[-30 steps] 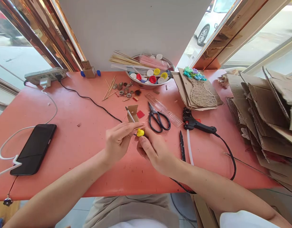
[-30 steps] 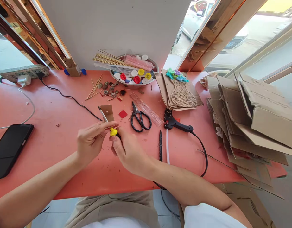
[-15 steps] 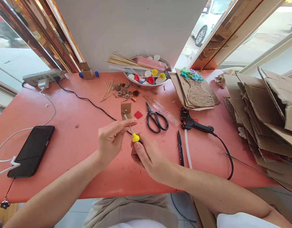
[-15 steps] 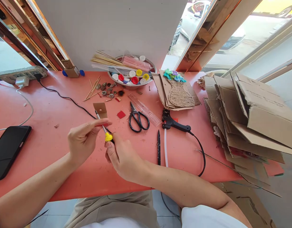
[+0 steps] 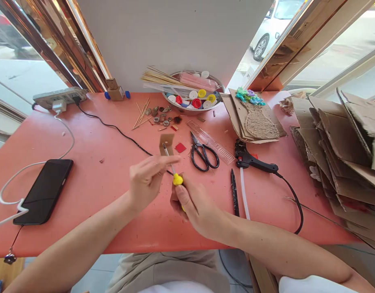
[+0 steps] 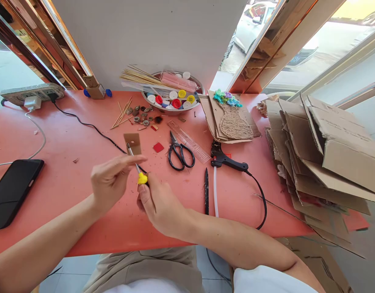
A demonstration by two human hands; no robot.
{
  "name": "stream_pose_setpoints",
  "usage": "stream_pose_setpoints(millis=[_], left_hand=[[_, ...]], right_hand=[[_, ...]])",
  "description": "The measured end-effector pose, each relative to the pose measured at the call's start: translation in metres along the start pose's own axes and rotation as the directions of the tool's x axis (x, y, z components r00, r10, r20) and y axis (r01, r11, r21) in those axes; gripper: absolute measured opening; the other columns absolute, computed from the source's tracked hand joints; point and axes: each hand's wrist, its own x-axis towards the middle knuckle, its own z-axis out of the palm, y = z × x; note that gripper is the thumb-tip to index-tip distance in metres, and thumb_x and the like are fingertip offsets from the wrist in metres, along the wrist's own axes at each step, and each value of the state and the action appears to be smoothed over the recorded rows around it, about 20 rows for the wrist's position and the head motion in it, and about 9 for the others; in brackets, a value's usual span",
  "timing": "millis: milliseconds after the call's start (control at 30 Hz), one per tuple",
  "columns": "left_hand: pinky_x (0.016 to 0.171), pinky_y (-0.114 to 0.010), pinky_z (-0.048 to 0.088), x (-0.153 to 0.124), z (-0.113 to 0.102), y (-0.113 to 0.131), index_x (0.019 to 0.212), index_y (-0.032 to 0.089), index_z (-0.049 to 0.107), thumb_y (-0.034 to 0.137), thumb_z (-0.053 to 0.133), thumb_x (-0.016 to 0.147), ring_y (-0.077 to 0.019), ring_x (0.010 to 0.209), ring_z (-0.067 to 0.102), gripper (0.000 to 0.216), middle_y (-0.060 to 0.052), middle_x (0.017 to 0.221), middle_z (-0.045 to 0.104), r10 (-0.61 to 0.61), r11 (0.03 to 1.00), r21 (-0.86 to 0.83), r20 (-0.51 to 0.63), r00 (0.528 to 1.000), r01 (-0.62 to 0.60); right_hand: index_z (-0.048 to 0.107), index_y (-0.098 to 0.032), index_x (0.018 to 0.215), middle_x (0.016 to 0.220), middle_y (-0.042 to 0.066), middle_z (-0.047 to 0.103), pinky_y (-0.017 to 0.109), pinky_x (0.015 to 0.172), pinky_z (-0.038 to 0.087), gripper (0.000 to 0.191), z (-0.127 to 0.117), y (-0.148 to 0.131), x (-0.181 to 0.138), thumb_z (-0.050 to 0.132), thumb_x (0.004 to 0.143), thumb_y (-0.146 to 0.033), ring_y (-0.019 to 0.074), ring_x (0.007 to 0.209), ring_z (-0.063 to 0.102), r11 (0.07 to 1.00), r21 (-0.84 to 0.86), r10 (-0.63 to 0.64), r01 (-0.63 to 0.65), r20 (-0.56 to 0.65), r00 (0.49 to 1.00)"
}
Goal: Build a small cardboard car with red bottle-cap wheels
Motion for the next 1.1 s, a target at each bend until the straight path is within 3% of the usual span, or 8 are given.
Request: stream_pose_setpoints(millis=[100, 267, 467, 600, 667, 800, 967, 1100], left_hand=[[0.07, -0.015, 0.063, -0.0025, 0.002, 0.0006, 0.106, 0.024, 0.079, 0.01, 0.051, 0.104, -0.0101, 0.076, 0.08, 0.031, 0.0, 0.091, 0.085, 0.055, 0.998, -0.038, 0.058, 0.997, -0.053], [0.072, -0.018, 0.065, -0.0016, 0.0029, -0.0031, 0.106, 0.024, 0.08, 0.012, 0.052, 0.104, -0.0127, 0.081, 0.082, 0.031, 0.0, 0.097, 0.086, -0.089, 0.996, -0.022, 0.007, 0.996, 0.089], [0.071, -0.017, 0.064, -0.0028, 0.0032, -0.003, 0.105, 0.025, 0.081, 0.011, 0.054, 0.103, -0.0111, 0.076, 0.081, 0.031, 0.0, 0.092, 0.086, 0.008, 0.998, -0.067, 0.062, 0.998, -0.003], [0.077, -0.02, 0.067, -0.001, 0.0023, -0.0029, 0.105, 0.026, 0.082, 0.012, 0.054, 0.104, -0.0144, 0.086, 0.083, 0.031, 0.0, 0.098, 0.086, -0.119, 0.99, -0.074, -0.027, 0.993, 0.116], [0.076, -0.02, 0.067, -0.0015, 0.0025, -0.0025, 0.105, 0.025, 0.081, 0.013, 0.054, 0.104, -0.0143, 0.084, 0.083, 0.03, 0.0, 0.097, 0.086, -0.099, 0.993, -0.073, -0.03, 0.995, 0.097], [0.07, -0.018, 0.066, -0.0042, 0.0032, -0.0027, 0.104, 0.025, 0.081, 0.013, 0.052, 0.103, -0.0123, 0.076, 0.081, 0.031, 0.0, 0.092, 0.086, -0.016, 0.998, -0.062, 0.072, 0.997, 0.02], [0.076, -0.021, 0.067, -0.0024, 0.0043, -0.0052, 0.104, 0.025, 0.082, 0.016, 0.053, 0.105, -0.0152, 0.085, 0.083, 0.03, 0.0, 0.097, 0.086, -0.15, 0.988, -0.049, -0.01, 0.989, 0.15], [0.075, -0.018, 0.066, -0.0037, 0.0059, -0.004, 0.107, 0.024, 0.081, 0.013, 0.053, 0.104, -0.0134, 0.085, 0.083, 0.03, -0.001, 0.1, 0.086, -0.051, 0.998, -0.034, -0.003, 0.999, 0.051]], right_hand=[[0.035, -0.027, 0.089, 0.062, -0.007, 0.046, 0.026, 0.053, 0.035, 0.033, -0.0016, 0.0007, 0.0012, 0.029, 0.106, -0.055, 0.0121, 0.053, 0.043, 1.0, -0.003, -0.022, 0.022, -0.037, 0.999], [0.033, -0.028, 0.087, 0.062, -0.008, 0.046, 0.025, 0.046, 0.034, 0.034, -0.001, 0.0015, 0.0019, 0.028, 0.105, -0.057, 0.0098, 0.046, 0.038, 0.997, 0.061, 0.047, -0.049, 0.037, 0.998], [0.035, -0.027, 0.088, 0.059, -0.009, 0.046, 0.024, 0.046, 0.034, 0.035, -0.0025, 0.0004, 0.0036, 0.031, 0.105, -0.057, 0.0088, 0.044, 0.036, 0.998, 0.056, 0.022, -0.022, -0.002, 1.0], [0.032, -0.027, 0.087, 0.059, -0.009, 0.047, 0.024, 0.047, 0.035, 0.036, 0.0005, 0.0012, 0.0023, 0.029, 0.106, -0.057, 0.0081, 0.043, 0.037, 0.997, 0.071, 0.027, -0.031, 0.055, 0.998], [0.033, -0.027, 0.088, 0.059, -0.009, 0.047, 0.024, 0.047, 0.035, 0.036, 0.0009, 0.0014, 0.0027, 0.029, 0.107, -0.057, 0.0083, 0.044, 0.037, 0.997, 0.069, 0.022, -0.025, 0.056, 0.998], [0.034, -0.027, 0.089, 0.062, -0.008, 0.048, 0.024, 0.046, 0.035, 0.036, -0.0014, 0.0008, 0.0047, 0.032, 0.106, -0.058, 0.0088, 0.045, 0.039, 0.998, 0.066, 0.006, -0.006, 0.006, 1.0], [0.032, -0.028, 0.086, 0.059, -0.009, 0.048, 0.025, 0.045, 0.035, 0.037, 0.0008, 0.0019, 0.0042, 0.03, 0.105, -0.06, 0.0087, 0.042, 0.038, 0.997, 0.052, 0.059, -0.062, 0.05, 0.997], [0.032, -0.028, 0.087, 0.058, -0.009, 0.048, 0.025, 0.046, 0.034, 0.034, 0.0017, 0.0036, 0.0051, 0.029, 0.106, -0.056, 0.0093, 0.042, 0.038, 0.999, 0.002, 0.048, -0.048, 0.022, 0.999]])
